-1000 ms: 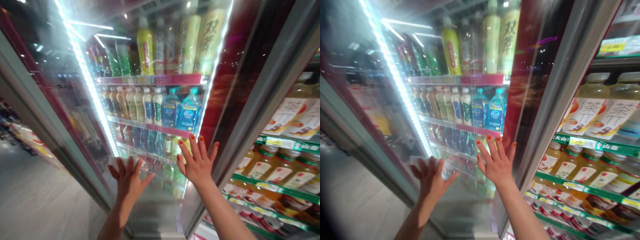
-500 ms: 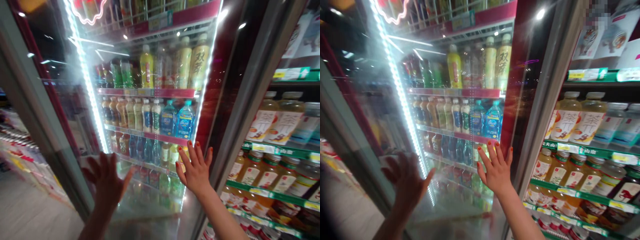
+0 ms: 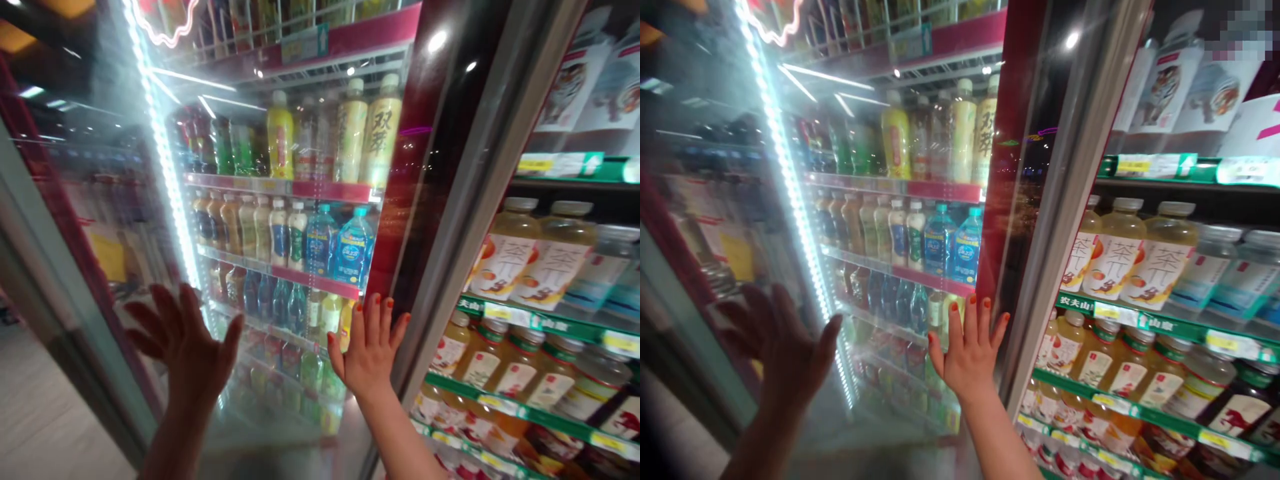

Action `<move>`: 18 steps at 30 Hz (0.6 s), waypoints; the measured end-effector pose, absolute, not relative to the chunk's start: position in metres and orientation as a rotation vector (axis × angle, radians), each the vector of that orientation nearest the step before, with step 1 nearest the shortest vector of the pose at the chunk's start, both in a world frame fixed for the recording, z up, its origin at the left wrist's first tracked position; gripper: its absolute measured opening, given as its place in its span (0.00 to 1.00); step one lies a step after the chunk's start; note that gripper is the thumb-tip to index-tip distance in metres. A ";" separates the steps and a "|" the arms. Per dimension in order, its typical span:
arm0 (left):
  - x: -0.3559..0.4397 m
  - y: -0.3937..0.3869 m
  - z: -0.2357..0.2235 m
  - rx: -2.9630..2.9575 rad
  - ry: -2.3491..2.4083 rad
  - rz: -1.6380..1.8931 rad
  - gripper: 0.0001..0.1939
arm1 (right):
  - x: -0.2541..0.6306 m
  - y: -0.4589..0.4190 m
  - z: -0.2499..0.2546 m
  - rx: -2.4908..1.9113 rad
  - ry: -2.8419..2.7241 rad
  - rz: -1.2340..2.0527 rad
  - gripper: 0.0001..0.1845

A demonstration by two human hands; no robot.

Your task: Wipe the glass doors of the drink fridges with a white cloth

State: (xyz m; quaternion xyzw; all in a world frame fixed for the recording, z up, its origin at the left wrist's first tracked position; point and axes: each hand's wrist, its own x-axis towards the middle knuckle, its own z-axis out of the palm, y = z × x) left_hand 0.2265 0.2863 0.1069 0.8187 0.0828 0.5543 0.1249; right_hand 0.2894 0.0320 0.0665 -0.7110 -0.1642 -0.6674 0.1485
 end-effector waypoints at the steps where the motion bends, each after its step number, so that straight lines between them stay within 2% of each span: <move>1: 0.229 0.279 0.122 2.338 0.275 1.653 0.53 | 0.289 0.031 0.067 -2.019 -0.479 -1.919 0.52; 4: 0.239 0.230 0.140 2.485 0.059 1.788 0.49 | 0.287 0.025 0.068 -1.932 -0.571 -1.918 0.50; 7: 0.239 0.196 0.102 2.727 -0.397 1.827 0.39 | 0.288 0.019 0.064 -1.819 -0.668 -1.926 0.45; 8: 0.236 0.197 0.087 2.747 -0.459 1.831 0.39 | 0.289 0.018 0.062 -1.794 -0.684 -1.919 0.45; 10: 0.231 0.215 0.072 2.693 -0.343 1.844 0.46 | 0.290 0.017 0.056 -1.767 -0.701 -1.889 0.43; 12: 0.230 0.230 0.085 2.573 -0.037 1.787 0.51 | 0.292 0.017 0.051 -1.738 -0.717 -1.866 0.42; 14: 0.234 0.224 0.113 2.466 0.137 1.748 0.50 | 0.294 0.015 0.046 -1.693 -0.747 -1.856 0.43; 16: 0.241 0.197 0.131 2.512 0.013 1.796 0.47 | 0.297 0.012 0.039 -1.632 -0.797 -1.850 0.45; 18: 0.243 0.170 0.123 2.640 -0.339 1.855 0.41 | 0.302 0.010 0.028 -1.557 -0.838 -1.853 0.46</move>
